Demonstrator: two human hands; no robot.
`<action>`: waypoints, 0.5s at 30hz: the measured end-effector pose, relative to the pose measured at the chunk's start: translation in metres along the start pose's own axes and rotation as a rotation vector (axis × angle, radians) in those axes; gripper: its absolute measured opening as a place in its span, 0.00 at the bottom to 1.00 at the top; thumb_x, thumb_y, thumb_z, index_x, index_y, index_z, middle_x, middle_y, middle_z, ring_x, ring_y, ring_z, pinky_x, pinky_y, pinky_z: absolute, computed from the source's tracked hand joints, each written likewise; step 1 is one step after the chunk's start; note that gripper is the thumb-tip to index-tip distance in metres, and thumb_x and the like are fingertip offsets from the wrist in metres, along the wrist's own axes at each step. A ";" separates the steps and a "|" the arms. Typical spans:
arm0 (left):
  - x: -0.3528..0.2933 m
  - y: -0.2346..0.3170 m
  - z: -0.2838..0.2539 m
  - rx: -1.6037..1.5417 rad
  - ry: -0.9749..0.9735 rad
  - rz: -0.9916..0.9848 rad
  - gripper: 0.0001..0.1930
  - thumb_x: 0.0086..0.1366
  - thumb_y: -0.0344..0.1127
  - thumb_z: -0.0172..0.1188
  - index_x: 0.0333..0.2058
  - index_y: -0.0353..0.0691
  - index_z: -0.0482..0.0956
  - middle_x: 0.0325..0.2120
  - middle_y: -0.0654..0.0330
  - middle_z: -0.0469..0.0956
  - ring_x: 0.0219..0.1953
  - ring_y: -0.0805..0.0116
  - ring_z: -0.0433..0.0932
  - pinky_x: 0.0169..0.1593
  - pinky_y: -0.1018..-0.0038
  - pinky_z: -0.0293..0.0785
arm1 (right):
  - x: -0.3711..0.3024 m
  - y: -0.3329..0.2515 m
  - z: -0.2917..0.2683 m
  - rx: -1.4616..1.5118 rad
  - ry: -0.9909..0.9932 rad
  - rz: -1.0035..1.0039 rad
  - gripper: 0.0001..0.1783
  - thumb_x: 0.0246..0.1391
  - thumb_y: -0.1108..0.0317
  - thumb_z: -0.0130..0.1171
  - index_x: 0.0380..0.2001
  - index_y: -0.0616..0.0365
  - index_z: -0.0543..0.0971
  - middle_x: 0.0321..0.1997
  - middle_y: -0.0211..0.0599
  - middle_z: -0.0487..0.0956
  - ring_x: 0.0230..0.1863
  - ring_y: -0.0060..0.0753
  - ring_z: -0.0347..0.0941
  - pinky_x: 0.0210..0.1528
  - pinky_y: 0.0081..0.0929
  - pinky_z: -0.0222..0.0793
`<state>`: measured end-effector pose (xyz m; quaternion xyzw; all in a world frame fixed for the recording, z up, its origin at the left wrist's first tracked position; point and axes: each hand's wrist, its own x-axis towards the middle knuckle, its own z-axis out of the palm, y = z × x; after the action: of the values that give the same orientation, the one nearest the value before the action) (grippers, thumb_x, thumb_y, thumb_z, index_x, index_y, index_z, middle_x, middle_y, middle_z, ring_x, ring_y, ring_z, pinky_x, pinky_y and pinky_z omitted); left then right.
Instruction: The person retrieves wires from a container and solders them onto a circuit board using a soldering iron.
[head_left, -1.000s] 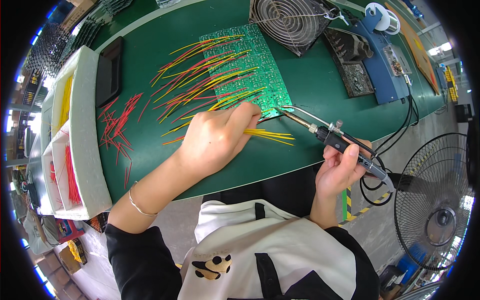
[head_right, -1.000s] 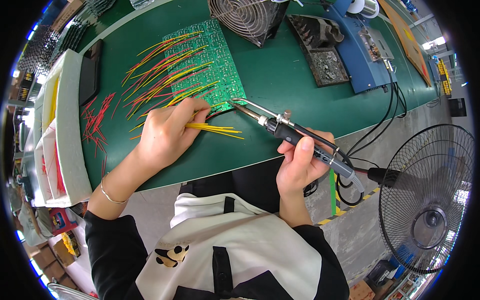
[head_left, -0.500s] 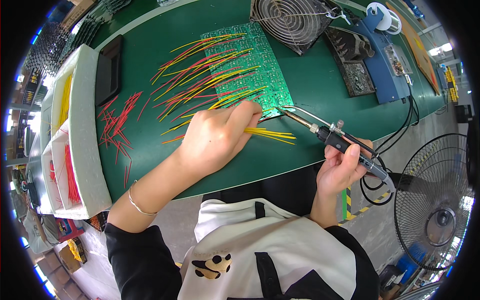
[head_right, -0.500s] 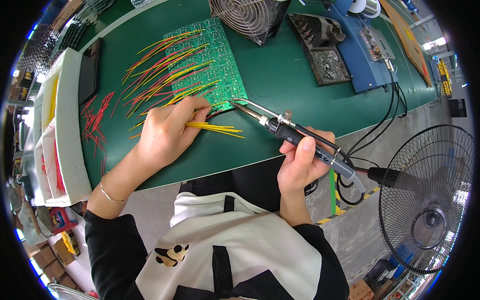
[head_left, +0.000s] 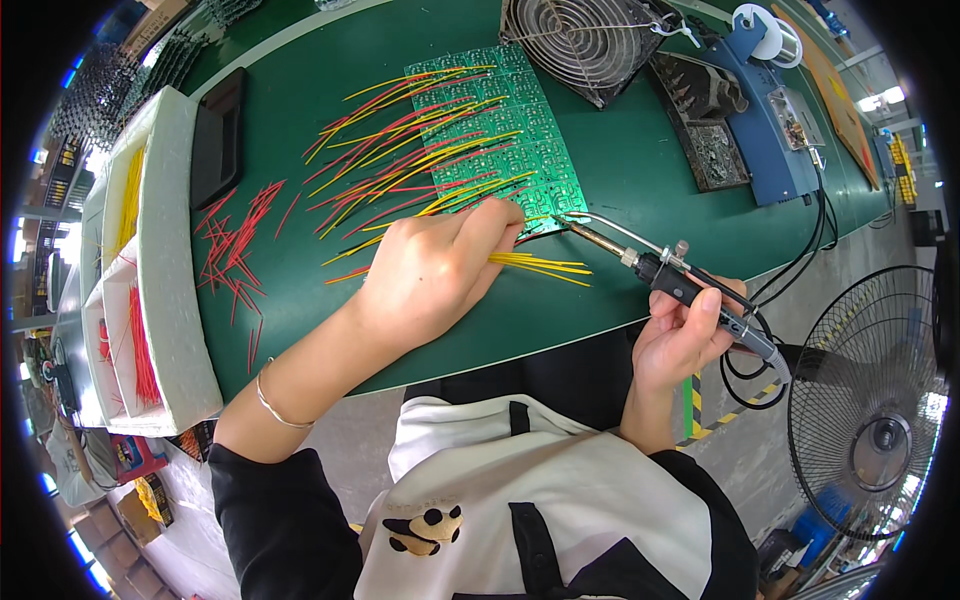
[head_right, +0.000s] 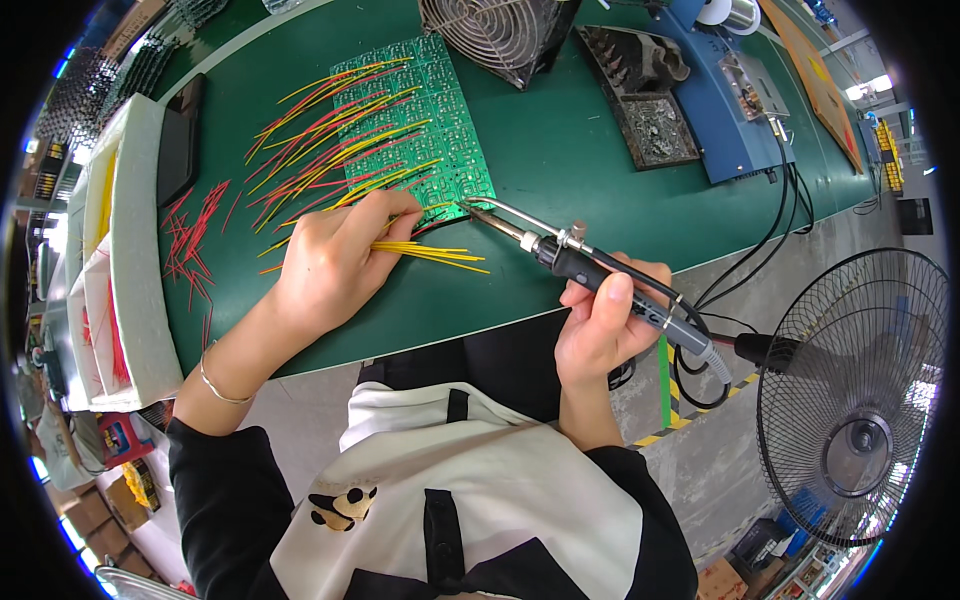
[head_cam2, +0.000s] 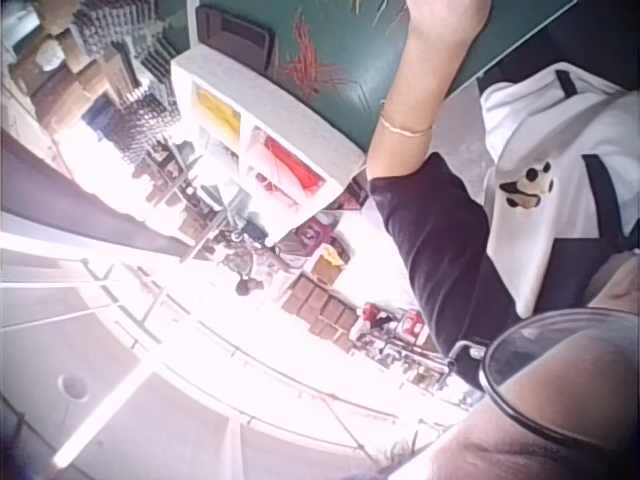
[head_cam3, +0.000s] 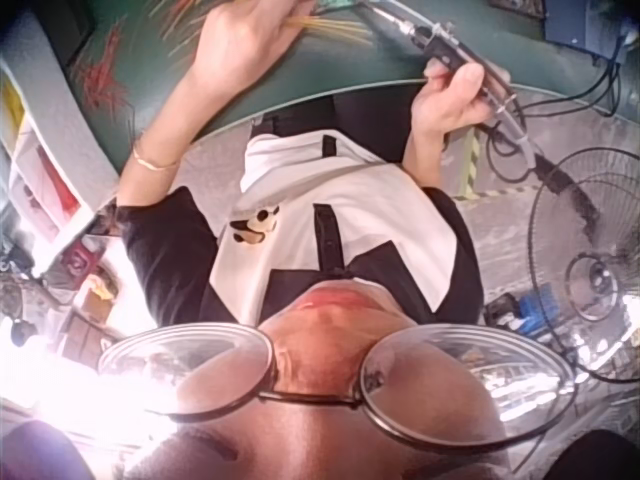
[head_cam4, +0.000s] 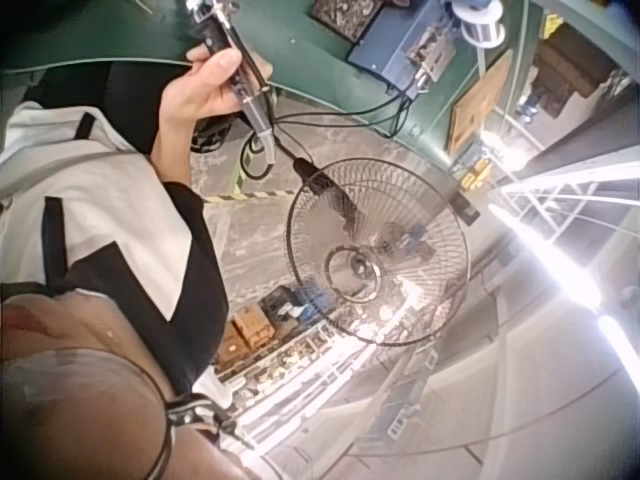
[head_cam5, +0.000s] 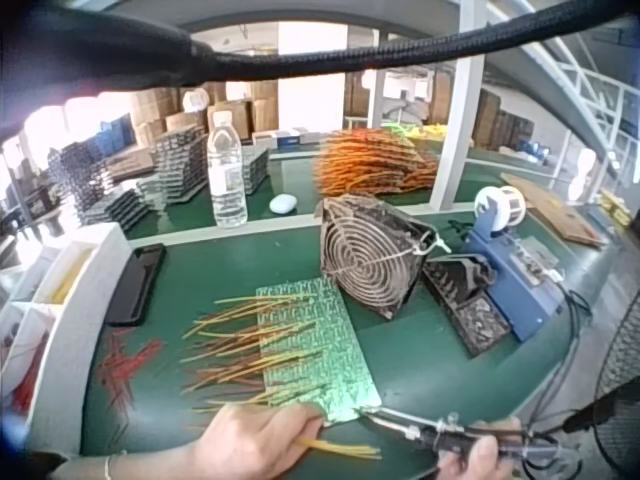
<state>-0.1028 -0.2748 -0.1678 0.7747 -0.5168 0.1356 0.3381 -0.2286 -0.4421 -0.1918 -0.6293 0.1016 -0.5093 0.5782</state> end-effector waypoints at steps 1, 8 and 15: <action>0.000 0.000 0.000 -0.002 -0.001 0.000 0.07 0.50 0.23 0.60 0.27 0.35 0.72 0.13 0.58 0.71 0.13 0.67 0.72 0.17 0.74 0.66 | 0.000 0.000 0.000 0.000 0.000 0.000 0.14 0.56 0.62 0.46 0.24 0.62 0.63 0.11 0.32 0.66 0.10 0.13 0.54 0.14 0.12 0.48; 0.000 0.000 0.000 0.003 -0.010 -0.005 0.06 0.51 0.23 0.60 0.28 0.36 0.72 0.13 0.59 0.71 0.13 0.67 0.71 0.17 0.74 0.66 | -0.001 0.000 0.000 0.008 0.038 0.015 0.14 0.55 0.62 0.46 0.24 0.62 0.63 0.11 0.32 0.66 0.10 0.14 0.55 0.14 0.12 0.50; -0.001 -0.001 0.000 0.009 -0.009 -0.001 0.07 0.50 0.23 0.60 0.28 0.36 0.72 0.13 0.59 0.71 0.13 0.67 0.71 0.16 0.74 0.65 | -0.001 -0.001 0.000 0.004 0.042 0.024 0.15 0.55 0.61 0.47 0.24 0.63 0.63 0.12 0.33 0.66 0.10 0.14 0.55 0.14 0.12 0.51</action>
<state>-0.1026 -0.2742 -0.1687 0.7770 -0.5176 0.1342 0.3323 -0.2291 -0.4410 -0.1916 -0.6159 0.1202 -0.5157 0.5834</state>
